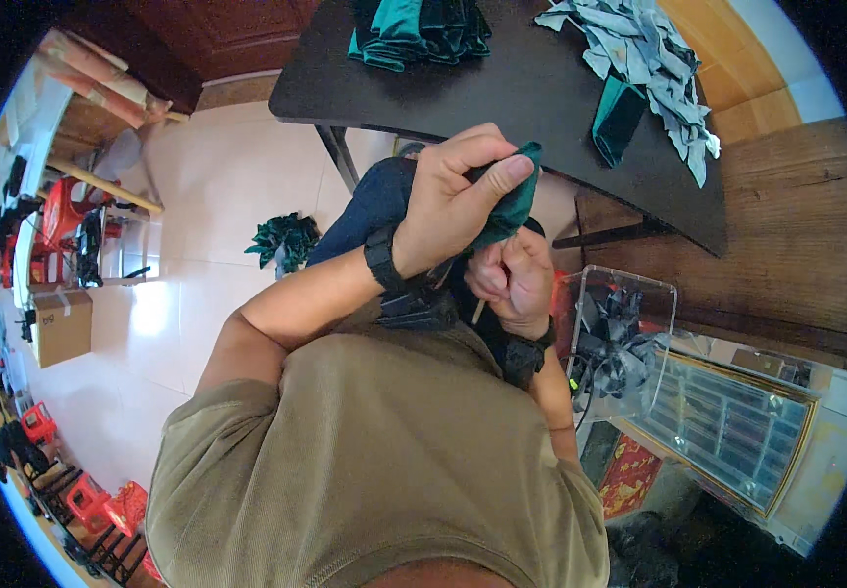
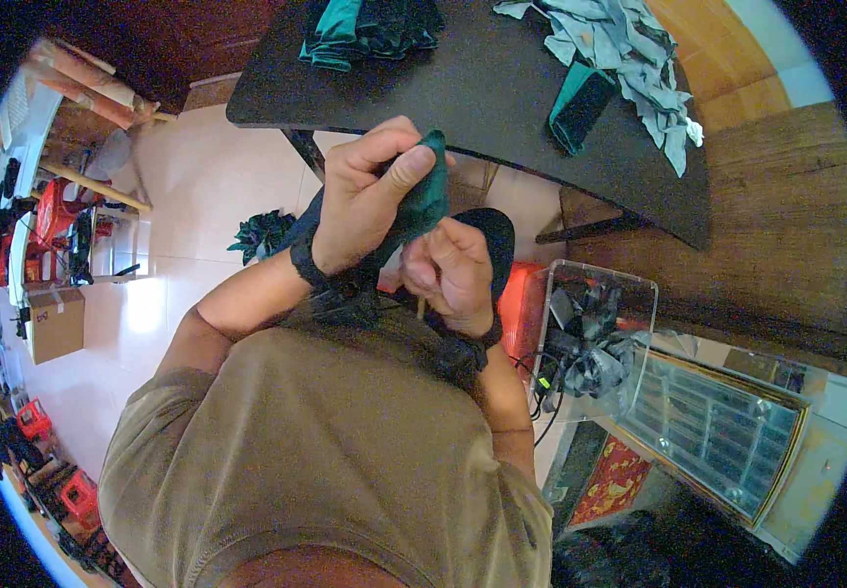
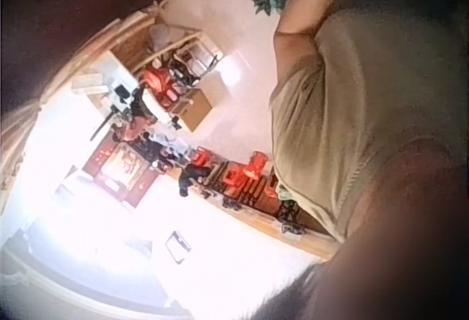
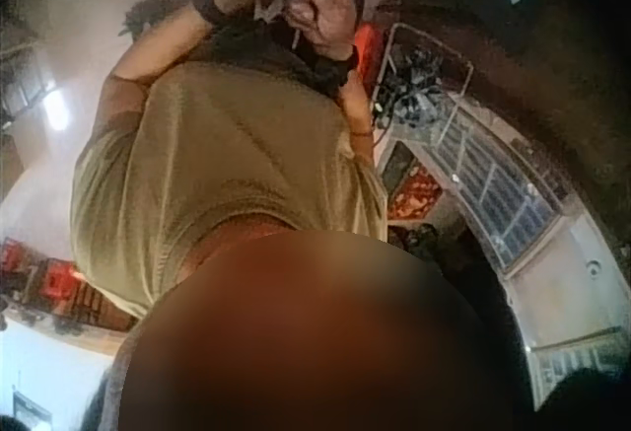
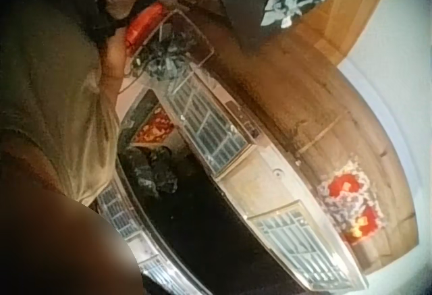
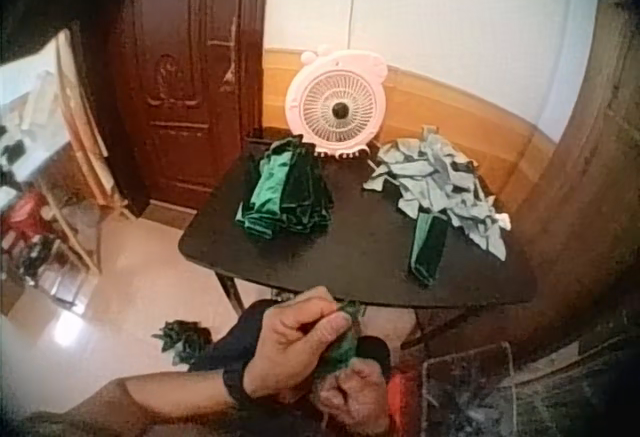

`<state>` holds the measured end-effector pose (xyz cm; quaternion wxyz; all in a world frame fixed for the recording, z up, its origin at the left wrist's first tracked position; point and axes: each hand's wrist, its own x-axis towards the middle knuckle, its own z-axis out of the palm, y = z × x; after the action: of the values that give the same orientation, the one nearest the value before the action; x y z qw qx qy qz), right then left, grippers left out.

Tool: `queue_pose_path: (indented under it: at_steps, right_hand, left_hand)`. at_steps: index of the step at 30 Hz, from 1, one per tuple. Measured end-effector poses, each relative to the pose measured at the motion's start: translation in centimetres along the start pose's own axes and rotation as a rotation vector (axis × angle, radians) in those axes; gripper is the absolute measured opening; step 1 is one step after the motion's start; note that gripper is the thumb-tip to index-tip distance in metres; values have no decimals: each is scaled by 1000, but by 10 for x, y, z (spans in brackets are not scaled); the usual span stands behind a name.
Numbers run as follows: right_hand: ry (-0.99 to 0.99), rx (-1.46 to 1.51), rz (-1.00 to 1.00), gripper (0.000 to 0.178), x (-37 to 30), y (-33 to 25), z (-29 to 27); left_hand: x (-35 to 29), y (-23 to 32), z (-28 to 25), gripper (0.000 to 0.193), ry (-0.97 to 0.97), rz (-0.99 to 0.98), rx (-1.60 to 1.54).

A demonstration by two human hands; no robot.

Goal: The person is folding and shaping small pieces of green and grey fabric, using a stick to assist with the process.

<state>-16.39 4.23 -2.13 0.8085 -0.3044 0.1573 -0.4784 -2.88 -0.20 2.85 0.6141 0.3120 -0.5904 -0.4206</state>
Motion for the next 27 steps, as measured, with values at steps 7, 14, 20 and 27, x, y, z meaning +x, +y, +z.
queue_pose_path:
  at_steps: [7, 14, 20, 27]
  right_hand:
    - [133, -320, -34, 31, -4, -5, 2]
    - [366, -715, -407, 12, -3, 2, 0]
    - [352, -599, -423, 17, -3, 9, 1]
    - [124, -481, -161, 32, -3, -7, -5]
  left_hand:
    - [6, 12, 3, 11, 111, 79, -13]
    - [2, 3, 6, 12, 125, 68, -127]
    - [-1, -1, 9, 14, 106, 101, -29]
    - [-2, 10, -1, 13, 37, 159, 170]
